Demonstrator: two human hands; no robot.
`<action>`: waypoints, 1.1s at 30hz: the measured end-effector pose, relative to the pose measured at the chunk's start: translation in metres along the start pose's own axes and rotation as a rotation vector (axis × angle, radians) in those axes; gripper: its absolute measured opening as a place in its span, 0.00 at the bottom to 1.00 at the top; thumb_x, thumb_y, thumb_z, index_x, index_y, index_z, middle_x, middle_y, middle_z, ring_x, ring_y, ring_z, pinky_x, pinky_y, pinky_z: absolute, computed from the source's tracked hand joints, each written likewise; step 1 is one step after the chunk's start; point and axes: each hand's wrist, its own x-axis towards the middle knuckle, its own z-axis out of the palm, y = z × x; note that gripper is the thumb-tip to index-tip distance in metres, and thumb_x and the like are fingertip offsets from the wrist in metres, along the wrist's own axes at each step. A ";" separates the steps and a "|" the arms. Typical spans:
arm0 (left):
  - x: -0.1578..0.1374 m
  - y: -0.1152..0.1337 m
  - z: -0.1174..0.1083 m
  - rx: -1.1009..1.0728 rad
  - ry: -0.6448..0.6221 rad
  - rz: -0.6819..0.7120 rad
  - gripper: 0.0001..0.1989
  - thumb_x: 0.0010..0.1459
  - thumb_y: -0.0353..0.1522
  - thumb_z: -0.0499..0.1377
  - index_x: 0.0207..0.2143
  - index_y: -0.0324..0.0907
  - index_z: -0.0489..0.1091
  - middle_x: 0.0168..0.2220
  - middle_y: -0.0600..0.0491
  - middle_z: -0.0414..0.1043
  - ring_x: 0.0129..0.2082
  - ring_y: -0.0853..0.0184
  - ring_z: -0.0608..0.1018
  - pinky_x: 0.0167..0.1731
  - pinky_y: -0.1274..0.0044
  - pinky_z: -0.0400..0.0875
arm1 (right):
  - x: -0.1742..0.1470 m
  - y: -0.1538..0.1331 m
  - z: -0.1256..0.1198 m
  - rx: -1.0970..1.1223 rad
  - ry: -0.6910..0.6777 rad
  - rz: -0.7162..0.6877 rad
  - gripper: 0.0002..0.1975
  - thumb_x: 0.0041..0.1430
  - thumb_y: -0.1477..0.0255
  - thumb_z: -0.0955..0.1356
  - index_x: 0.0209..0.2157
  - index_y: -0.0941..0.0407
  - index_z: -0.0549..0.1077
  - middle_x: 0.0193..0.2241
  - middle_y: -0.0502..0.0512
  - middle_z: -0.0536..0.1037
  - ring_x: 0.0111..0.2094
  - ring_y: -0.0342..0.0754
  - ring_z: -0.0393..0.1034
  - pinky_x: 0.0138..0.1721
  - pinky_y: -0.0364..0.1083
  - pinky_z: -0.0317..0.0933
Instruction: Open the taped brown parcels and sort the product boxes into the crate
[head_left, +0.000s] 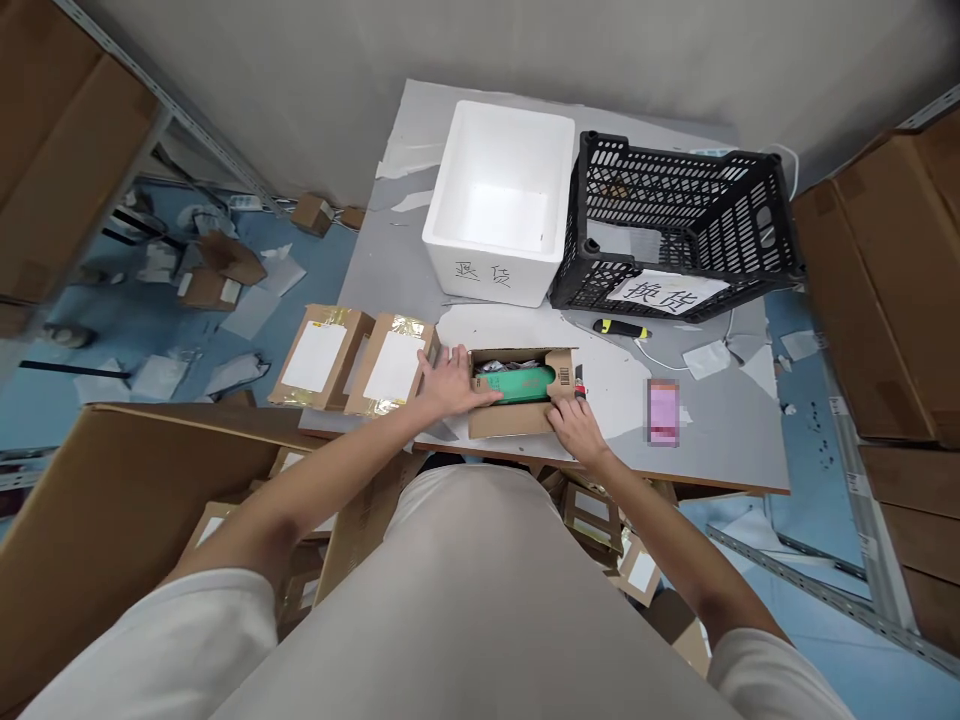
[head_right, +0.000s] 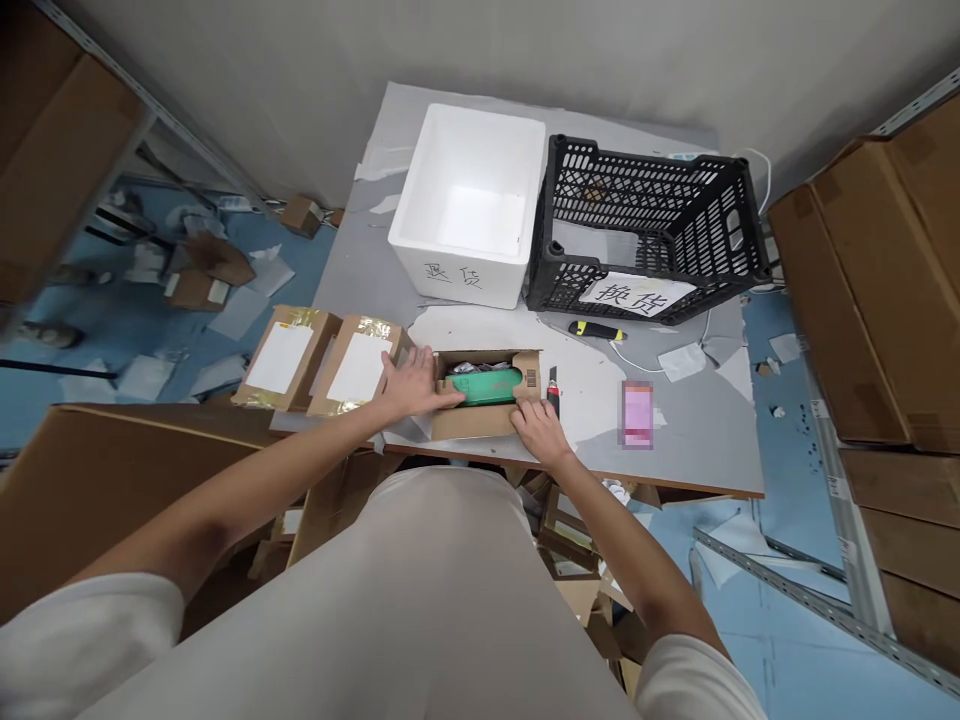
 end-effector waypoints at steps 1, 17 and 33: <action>0.000 0.013 0.004 0.015 0.053 -0.070 0.53 0.47 0.57 0.53 0.65 0.30 0.43 0.65 0.31 0.42 0.65 0.38 0.46 0.55 0.42 0.29 | -0.001 -0.003 0.000 0.011 0.002 -0.001 0.14 0.63 0.80 0.56 0.39 0.57 0.70 0.46 0.64 0.71 0.45 0.54 0.61 0.47 0.52 0.50; -0.033 0.000 -0.016 0.245 0.193 0.537 0.19 0.60 0.34 0.52 0.51 0.37 0.69 0.52 0.40 0.69 0.59 0.56 0.64 0.63 0.57 0.37 | 0.074 0.035 -0.059 0.163 -0.402 -0.060 0.12 0.59 0.67 0.65 0.40 0.59 0.74 0.41 0.62 0.76 0.45 0.56 0.66 0.44 0.51 0.53; -0.002 -0.014 -0.036 0.295 -0.129 0.259 0.69 0.31 0.61 0.60 0.67 0.40 0.29 0.68 0.39 0.32 0.64 0.37 0.43 0.56 0.45 0.27 | 0.053 0.044 -0.068 0.026 -0.268 0.074 0.49 0.41 0.55 0.75 0.59 0.67 0.58 0.56 0.74 0.61 0.54 0.65 0.58 0.51 0.56 0.55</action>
